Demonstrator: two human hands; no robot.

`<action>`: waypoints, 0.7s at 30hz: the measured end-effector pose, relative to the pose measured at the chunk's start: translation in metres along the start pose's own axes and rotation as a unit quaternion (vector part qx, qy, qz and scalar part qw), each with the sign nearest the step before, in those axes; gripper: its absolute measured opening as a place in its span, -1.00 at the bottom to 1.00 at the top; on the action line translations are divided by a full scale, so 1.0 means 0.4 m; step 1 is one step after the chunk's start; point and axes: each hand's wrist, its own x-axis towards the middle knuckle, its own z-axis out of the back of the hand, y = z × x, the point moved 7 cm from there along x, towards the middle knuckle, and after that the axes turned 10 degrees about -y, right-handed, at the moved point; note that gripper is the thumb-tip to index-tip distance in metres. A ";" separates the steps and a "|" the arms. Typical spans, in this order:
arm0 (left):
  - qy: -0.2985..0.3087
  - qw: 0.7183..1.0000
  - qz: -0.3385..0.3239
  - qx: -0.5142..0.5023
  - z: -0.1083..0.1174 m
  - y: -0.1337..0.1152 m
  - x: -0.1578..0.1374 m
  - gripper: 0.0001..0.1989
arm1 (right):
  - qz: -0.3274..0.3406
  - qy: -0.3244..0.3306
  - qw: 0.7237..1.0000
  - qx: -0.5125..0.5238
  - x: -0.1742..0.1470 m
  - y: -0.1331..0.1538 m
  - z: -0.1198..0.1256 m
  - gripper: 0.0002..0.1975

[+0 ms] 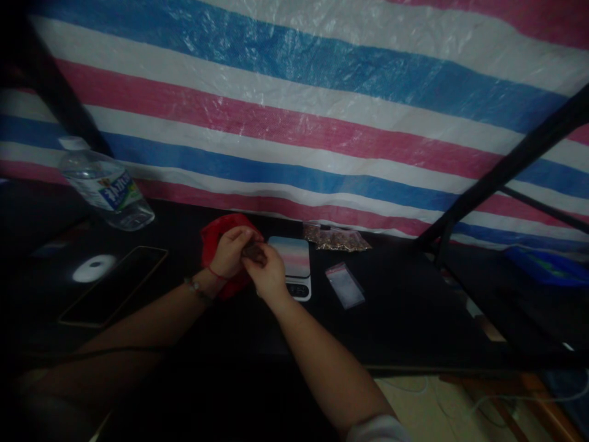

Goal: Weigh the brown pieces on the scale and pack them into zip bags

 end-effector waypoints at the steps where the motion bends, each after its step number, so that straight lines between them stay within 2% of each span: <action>1: 0.000 1.000 -0.008 -0.001 0.000 -0.004 0.000 -0.80 | 0.009 -0.002 1.000 -0.016 0.001 -0.001 0.003 -0.63; 8: -0.010 0.997 -0.005 -0.078 0.003 -0.032 0.013 -0.66 | 0.101 0.015 0.983 -0.150 -0.001 0.016 0.005 -0.67; 11: 0.006 0.998 -0.036 -0.056 0.002 -0.047 0.007 -0.68 | 0.115 0.020 0.978 -0.171 -0.006 0.030 0.001 -0.72; 15: 0.071 0.992 -0.101 0.026 -0.006 -0.062 -0.017 -0.69 | 0.093 0.019 0.982 -0.163 -0.008 0.030 0.003 -0.74; 18: 0.136 0.986 -0.081 0.044 -0.016 -0.057 -0.033 -0.62 | 0.094 0.028 0.986 -0.133 -0.008 0.028 0.002 -0.69; 21: 0.168 0.982 -0.081 0.036 -0.028 -0.072 -0.046 -0.46 | 0.065 0.029 0.995 -0.075 -0.007 0.025 0.002 -0.66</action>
